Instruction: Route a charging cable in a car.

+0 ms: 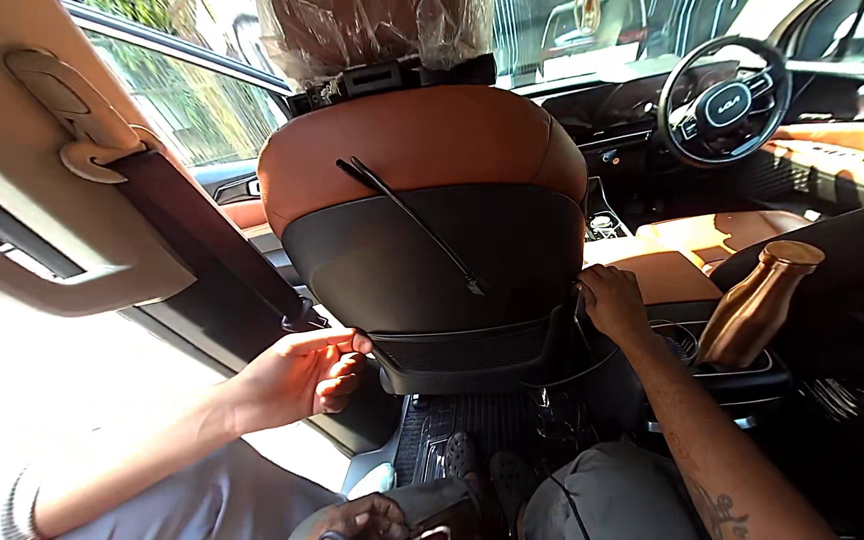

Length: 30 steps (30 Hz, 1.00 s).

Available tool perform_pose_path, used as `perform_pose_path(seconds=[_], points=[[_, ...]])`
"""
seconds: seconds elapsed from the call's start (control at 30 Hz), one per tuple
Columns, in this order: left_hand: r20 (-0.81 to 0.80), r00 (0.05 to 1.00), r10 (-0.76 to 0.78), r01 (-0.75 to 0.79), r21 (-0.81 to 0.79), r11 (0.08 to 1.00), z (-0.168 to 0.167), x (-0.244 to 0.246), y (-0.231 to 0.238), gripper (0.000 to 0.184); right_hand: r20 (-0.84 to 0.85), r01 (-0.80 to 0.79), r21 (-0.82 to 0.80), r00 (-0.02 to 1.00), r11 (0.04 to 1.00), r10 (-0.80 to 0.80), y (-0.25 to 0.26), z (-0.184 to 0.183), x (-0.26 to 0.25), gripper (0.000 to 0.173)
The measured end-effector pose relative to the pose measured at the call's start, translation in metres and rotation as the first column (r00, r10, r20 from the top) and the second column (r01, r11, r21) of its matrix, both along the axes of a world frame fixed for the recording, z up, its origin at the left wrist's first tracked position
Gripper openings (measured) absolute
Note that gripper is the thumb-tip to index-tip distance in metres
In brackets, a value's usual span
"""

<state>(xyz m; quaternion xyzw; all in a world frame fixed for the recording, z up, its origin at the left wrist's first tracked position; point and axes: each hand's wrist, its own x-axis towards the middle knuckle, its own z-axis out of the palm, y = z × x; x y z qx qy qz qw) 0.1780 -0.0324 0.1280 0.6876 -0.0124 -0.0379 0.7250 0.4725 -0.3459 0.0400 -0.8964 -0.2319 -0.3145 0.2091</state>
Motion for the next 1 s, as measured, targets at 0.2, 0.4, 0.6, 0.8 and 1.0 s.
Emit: perform_pose_path(seconds=[0.2,0.4,0.6,0.8,1.0], points=[[-0.076,0.991,0.114,-0.119,-0.071,0.990,0.035,0.004,-0.031,0.020,-0.055,-0.094,-0.066,0.994,0.993,0.091,-0.008,0.012,0.002,0.013],[-0.426,0.824,0.373,-0.409,0.008,0.912,0.105,0.045,-0.044,0.037,-0.075,-0.134,0.037,0.988,0.990,0.136,-0.010,0.011,0.004,0.016],[-0.414,0.838,0.356,-0.383,0.018,0.923,0.097,0.046,-0.032,0.035,-0.108,-0.113,0.094,0.986,0.989,0.123,-0.007,0.008,0.004,0.018],[-0.442,0.835,0.328,-0.360,0.013,0.933,0.098,0.050,-0.027,0.035,-0.143,-0.101,0.160,0.982,0.982,0.124,-0.007,0.007,0.003,0.018],[-0.434,0.845,0.312,-0.338,0.018,0.941,0.098,0.048,-0.026,0.036,-0.157,-0.140,0.199,0.972,0.970,0.173,-0.010,0.007,0.005,0.017]])
